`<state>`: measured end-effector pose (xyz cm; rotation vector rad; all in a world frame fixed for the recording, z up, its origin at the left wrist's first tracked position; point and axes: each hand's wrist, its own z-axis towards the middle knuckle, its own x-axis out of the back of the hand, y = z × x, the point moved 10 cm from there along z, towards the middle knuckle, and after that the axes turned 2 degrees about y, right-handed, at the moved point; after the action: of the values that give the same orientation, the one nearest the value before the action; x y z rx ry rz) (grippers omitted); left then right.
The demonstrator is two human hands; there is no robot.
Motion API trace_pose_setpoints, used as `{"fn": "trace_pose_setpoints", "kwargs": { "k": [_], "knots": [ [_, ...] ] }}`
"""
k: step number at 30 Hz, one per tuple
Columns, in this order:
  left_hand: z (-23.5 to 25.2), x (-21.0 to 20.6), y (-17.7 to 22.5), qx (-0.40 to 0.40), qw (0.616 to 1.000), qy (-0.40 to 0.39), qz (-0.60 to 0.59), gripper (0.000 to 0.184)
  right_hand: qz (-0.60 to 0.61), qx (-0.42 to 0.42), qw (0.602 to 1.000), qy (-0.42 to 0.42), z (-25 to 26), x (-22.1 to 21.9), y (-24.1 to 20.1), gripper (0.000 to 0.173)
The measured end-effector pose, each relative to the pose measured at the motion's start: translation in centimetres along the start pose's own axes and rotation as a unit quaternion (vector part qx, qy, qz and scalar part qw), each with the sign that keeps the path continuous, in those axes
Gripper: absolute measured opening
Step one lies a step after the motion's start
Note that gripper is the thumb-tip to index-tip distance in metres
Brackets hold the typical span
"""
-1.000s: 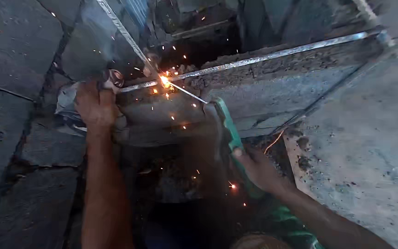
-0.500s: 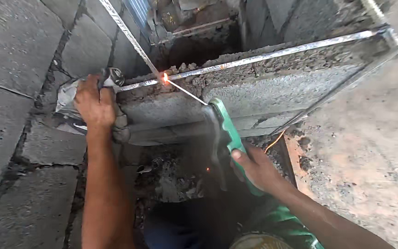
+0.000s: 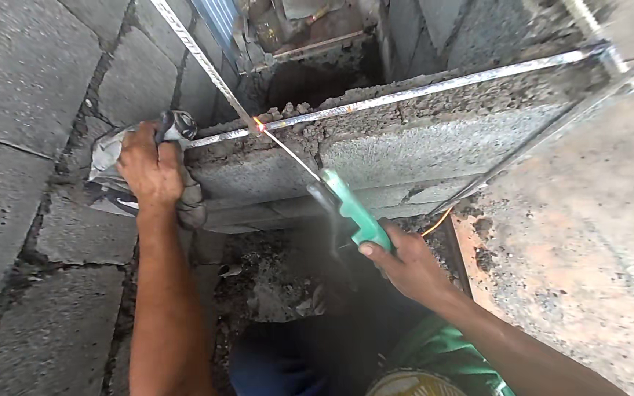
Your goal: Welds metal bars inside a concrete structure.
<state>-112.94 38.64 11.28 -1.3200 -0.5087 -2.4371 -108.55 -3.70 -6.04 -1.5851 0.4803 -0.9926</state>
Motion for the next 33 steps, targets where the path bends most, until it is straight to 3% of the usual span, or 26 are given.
{"fn": "trace_pose_setpoints", "kwargs": {
  "k": [2, 4, 6, 7, 9, 11, 13, 14, 16, 18, 19, 20, 21, 23, 24, 25, 26, 27, 29, 31, 32, 33],
  "knots": [
    [0.0, 0.1, 0.0, 0.002, 1.000, 0.002, 0.003, 0.048, 0.100, -0.024, 0.994, -0.043, -0.1, -0.9, 0.1, 0.061],
    [0.0, 0.0, -0.1, 0.002, 1.000, 0.004, 0.003, 0.048, 0.287, -0.079, 0.949, -0.101, -0.4, -2.1, -0.1, 0.063],
    [0.0, 0.0, -0.1, -0.001, 1.000, 0.002, 0.001, 0.048, 0.363, -0.124, 0.916, -0.118, -0.7, -2.5, -0.3, 0.065],
    [0.0, -0.1, 0.0, -0.002, 1.000, 0.002, 0.001, 0.048, 0.335, -0.115, 0.929, -0.109, -0.6, -2.1, -0.3, 0.065],
    [0.0, 0.0, -0.1, 0.000, 1.000, 0.002, 0.004, 0.048, 0.114, -0.042, 0.991, -0.049, -0.1, -0.4, -0.3, 0.061],
    [0.0, 0.0, -0.2, 0.003, 1.000, 0.003, 0.001, 0.048, -0.132, 0.027, 0.990, 0.037, 0.0, 1.0, -0.9, 0.068],
    [0.0, -0.1, -0.2, 0.000, 1.000, -0.001, -0.007, 0.048, -0.176, 0.040, 0.982, 0.051, 0.0, 1.0, -1.0, 0.071],
    [0.0, 0.0, -0.3, 0.001, 1.000, -0.001, -0.008, 0.048, -0.122, 0.027, 0.992, 0.027, 0.0, 0.6, -0.7, 0.067],
    [-0.1, -0.1, -0.3, 0.003, 1.000, -0.001, -0.007, 0.048, 0.127, -0.032, 0.989, -0.064, -0.2, -1.1, -0.1, 0.058],
    [0.0, -0.1, -0.3, 0.003, 1.000, 0.001, -0.004, 0.048, 0.371, -0.130, 0.909, -0.139, -0.8, -2.9, -0.1, 0.067],
    [0.0, -0.1, -0.3, 0.003, 1.000, 0.002, -0.001, 0.048, 0.424, -0.167, 0.876, -0.160, -1.1, -3.3, -0.1, 0.073],
    [-0.1, -0.1, -0.3, 0.003, 1.000, 0.002, 0.001, 0.048, 0.429, -0.176, 0.871, -0.166, -1.1, -3.1, 0.1, 0.075],
    [-0.1, -0.2, -0.3, 0.002, 1.000, 0.001, 0.001, 0.048, 0.378, -0.148, 0.902, -0.145, -0.7, -2.3, 0.1, 0.069],
    [0.0, -0.2, -0.2, 0.000, 1.000, 0.001, 0.001, 0.049, 0.068, -0.028, 0.996, -0.051, 0.4, 0.7, -0.4, 0.056],
    [0.0, -0.1, -0.2, -0.001, 1.000, 0.003, 0.000, 0.049, -0.100, 0.020, 0.995, 0.005, 0.5, 1.7, -1.1, 0.061],
    [0.0, -0.1, -0.3, -0.001, 1.000, 0.003, 0.000, 0.049, -0.196, 0.047, 0.979, 0.038, 0.4, 2.0, -1.6, 0.067],
    [0.0, -0.1, -0.3, -0.004, 1.000, 0.004, -0.001, 0.049, -0.217, 0.052, 0.974, 0.046, 0.4, 1.9, -1.6, 0.070],
    [0.0, -0.1, -0.3, -0.006, 1.000, 0.006, 0.000, 0.049, -0.175, 0.036, 0.983, 0.029, 0.3, 1.7, -1.4, 0.067],
    [-0.1, -0.1, -0.3, -0.007, 1.000, 0.010, 0.000, 0.049, 0.105, -0.041, 0.992, -0.064, -0.1, -0.1, -0.6, 0.057],
    [-0.1, -0.1, -0.2, -0.005, 1.000, 0.011, -0.002, 0.048, 0.384, -0.158, 0.899, -0.140, -1.1, -2.7, -0.3, 0.067],
    [0.0, 0.0, -0.3, -0.003, 1.000, 0.010, -0.003, 0.048, 0.431, -0.197, 0.865, -0.166, -1.5, -3.5, 0.0, 0.074],
    [0.0, 0.0, -0.3, -0.002, 1.000, 0.011, -0.002, 0.048, 0.421, -0.200, 0.869, -0.166, -1.5, -3.4, 0.2, 0.074]
  ]
}}
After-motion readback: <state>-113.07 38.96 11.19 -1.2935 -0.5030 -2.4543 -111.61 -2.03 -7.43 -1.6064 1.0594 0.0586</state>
